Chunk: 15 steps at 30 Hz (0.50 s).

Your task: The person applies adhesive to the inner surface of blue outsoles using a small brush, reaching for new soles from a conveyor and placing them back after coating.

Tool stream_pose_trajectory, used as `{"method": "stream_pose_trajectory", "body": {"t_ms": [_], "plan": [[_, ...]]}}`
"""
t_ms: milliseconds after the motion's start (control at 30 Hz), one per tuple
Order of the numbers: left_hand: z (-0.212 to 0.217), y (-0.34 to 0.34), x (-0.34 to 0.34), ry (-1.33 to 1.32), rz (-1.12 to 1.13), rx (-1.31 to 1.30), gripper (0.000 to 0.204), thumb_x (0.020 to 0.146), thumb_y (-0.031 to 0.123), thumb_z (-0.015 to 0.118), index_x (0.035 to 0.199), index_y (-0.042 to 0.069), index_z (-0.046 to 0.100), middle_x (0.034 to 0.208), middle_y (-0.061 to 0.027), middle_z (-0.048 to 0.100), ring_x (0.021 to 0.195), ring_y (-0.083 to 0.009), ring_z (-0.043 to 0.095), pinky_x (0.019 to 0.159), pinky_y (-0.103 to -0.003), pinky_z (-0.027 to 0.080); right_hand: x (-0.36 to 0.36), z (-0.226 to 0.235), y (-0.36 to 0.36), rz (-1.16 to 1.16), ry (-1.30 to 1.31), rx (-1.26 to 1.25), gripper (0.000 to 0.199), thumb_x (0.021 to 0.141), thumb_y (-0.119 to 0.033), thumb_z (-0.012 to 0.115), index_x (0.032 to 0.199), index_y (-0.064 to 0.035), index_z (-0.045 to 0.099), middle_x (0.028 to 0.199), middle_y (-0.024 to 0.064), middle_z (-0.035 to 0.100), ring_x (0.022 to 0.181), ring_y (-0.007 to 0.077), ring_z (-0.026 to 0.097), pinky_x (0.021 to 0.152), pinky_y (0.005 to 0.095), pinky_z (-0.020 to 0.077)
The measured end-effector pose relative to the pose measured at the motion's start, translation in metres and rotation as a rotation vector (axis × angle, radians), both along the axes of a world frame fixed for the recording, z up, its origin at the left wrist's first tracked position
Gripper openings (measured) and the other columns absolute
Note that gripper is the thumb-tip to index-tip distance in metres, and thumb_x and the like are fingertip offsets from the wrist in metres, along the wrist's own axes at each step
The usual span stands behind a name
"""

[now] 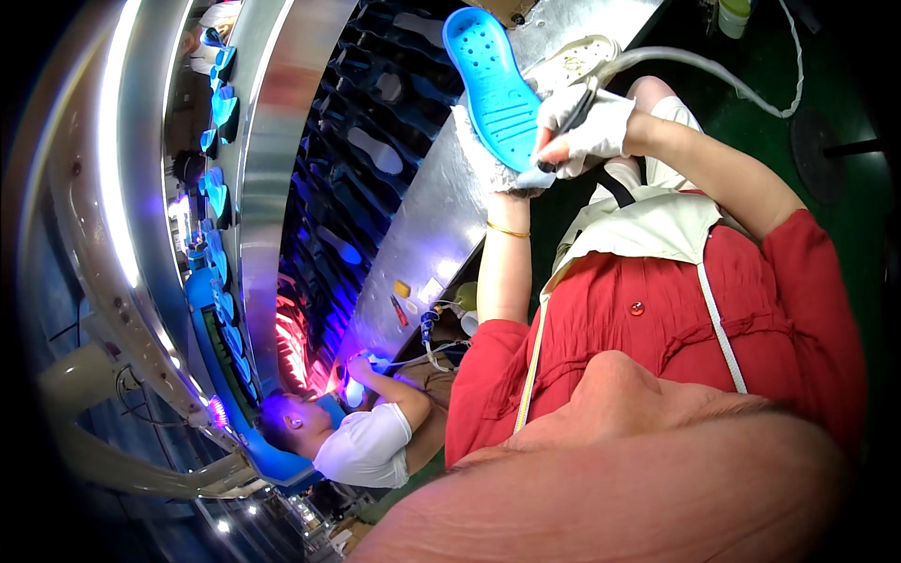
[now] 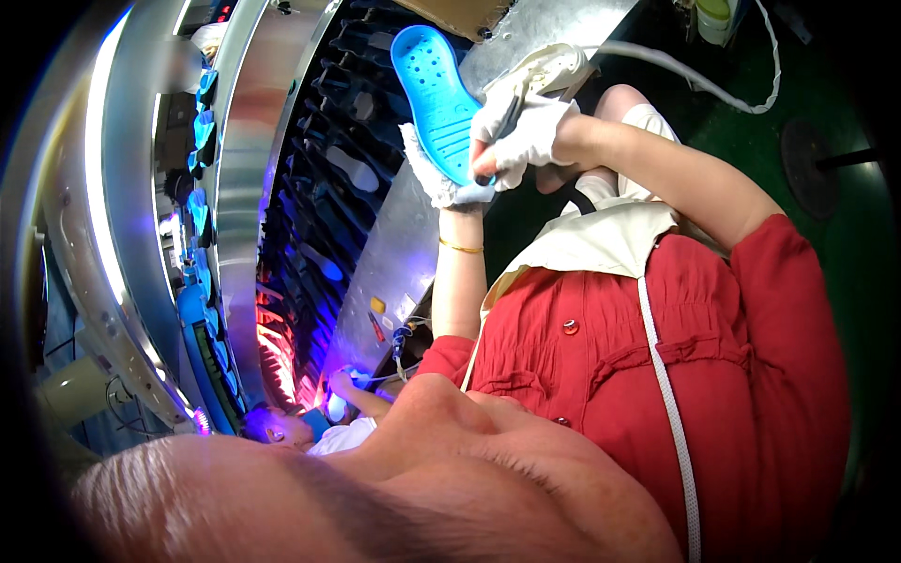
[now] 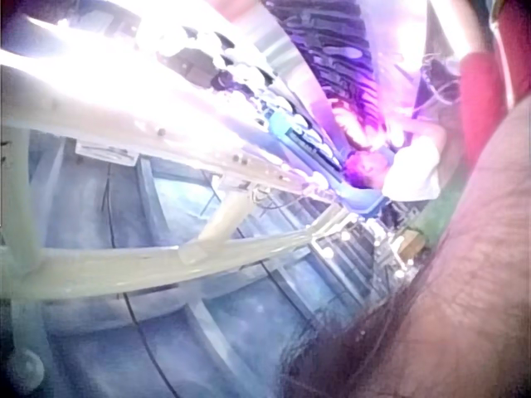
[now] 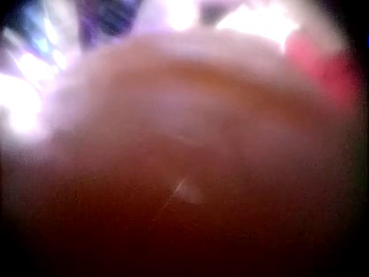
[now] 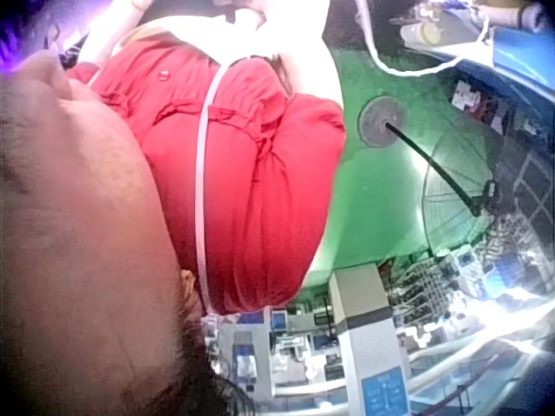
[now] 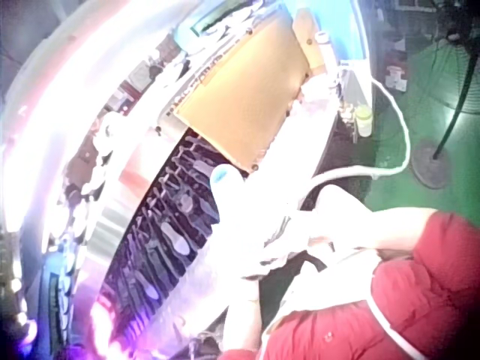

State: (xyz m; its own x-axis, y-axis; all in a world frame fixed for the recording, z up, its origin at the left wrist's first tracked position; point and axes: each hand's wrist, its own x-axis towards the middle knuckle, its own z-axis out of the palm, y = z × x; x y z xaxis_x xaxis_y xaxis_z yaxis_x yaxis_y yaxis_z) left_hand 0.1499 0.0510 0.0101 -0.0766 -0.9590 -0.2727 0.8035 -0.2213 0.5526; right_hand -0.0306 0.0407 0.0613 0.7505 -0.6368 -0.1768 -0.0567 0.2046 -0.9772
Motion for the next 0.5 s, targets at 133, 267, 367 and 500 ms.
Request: {"method": "stream_pose_trajectory", "body": {"t_ms": [133, 267, 367, 500], "plan": [[-0.021, 0.001, 0.009, -0.025, 0.059, -0.112, 0.063, 0.09, 0.053, 0.033, 0.127, 0.003, 0.042, 0.119, -0.0179, 0.053, 0.101, -0.0305, 0.057, 0.087, -0.042, 0.048, 0.016, -0.017, -0.019, -0.348, -0.158, -0.173, 0.011, 0.079, -0.015, 0.068, 0.084, -0.0054, 0.063, 0.077, 0.0044, 0.061, 0.067, 0.0114, 0.059, 0.06, 0.025, 0.0475], [-0.01, 0.007, 0.008, 0.048, 0.001, -0.118, 0.063, 0.09, 0.054, 0.033, 0.126, 0.004, 0.044, 0.115, -0.0166, 0.055, 0.099, -0.0307, 0.057, 0.087, -0.042, 0.048, 0.023, -0.019, -0.007, -0.39, -0.292, -0.983, 0.011, 0.074, -0.01, 0.07, 0.082, -0.0057, 0.064, 0.08, 0.0084, 0.062, 0.073, 0.0198, 0.061, 0.066, 0.0302, 0.049], [-0.014, 0.006, 0.015, -0.032, 0.076, -0.109, 0.064, 0.088, 0.057, 0.033, 0.125, 0.006, 0.045, 0.113, -0.0162, 0.056, 0.098, -0.0308, 0.057, 0.086, -0.042, 0.048, 0.019, -0.005, 0.0, -0.099, -0.212, -0.392, 0.016, 0.073, -0.011, 0.072, 0.086, -0.0056, 0.066, 0.079, 0.0077, 0.063, 0.074, 0.016, 0.061, 0.066, 0.0295, 0.0495], [0.011, 0.016, -0.002, 0.298, -0.151, -0.176, 0.069, 0.087, 0.059, 0.034, 0.132, 0.006, 0.037, 0.122, -0.018, 0.049, 0.099, -0.0294, 0.055, 0.081, -0.042, 0.05, 0.011, -0.016, -0.033, -0.262, -0.04, -0.272, 0.019, 0.076, -0.02, 0.072, 0.086, -0.005, 0.067, 0.077, 0.0063, 0.063, 0.07, 0.0133, 0.061, 0.063, 0.0274, 0.0491]]}}
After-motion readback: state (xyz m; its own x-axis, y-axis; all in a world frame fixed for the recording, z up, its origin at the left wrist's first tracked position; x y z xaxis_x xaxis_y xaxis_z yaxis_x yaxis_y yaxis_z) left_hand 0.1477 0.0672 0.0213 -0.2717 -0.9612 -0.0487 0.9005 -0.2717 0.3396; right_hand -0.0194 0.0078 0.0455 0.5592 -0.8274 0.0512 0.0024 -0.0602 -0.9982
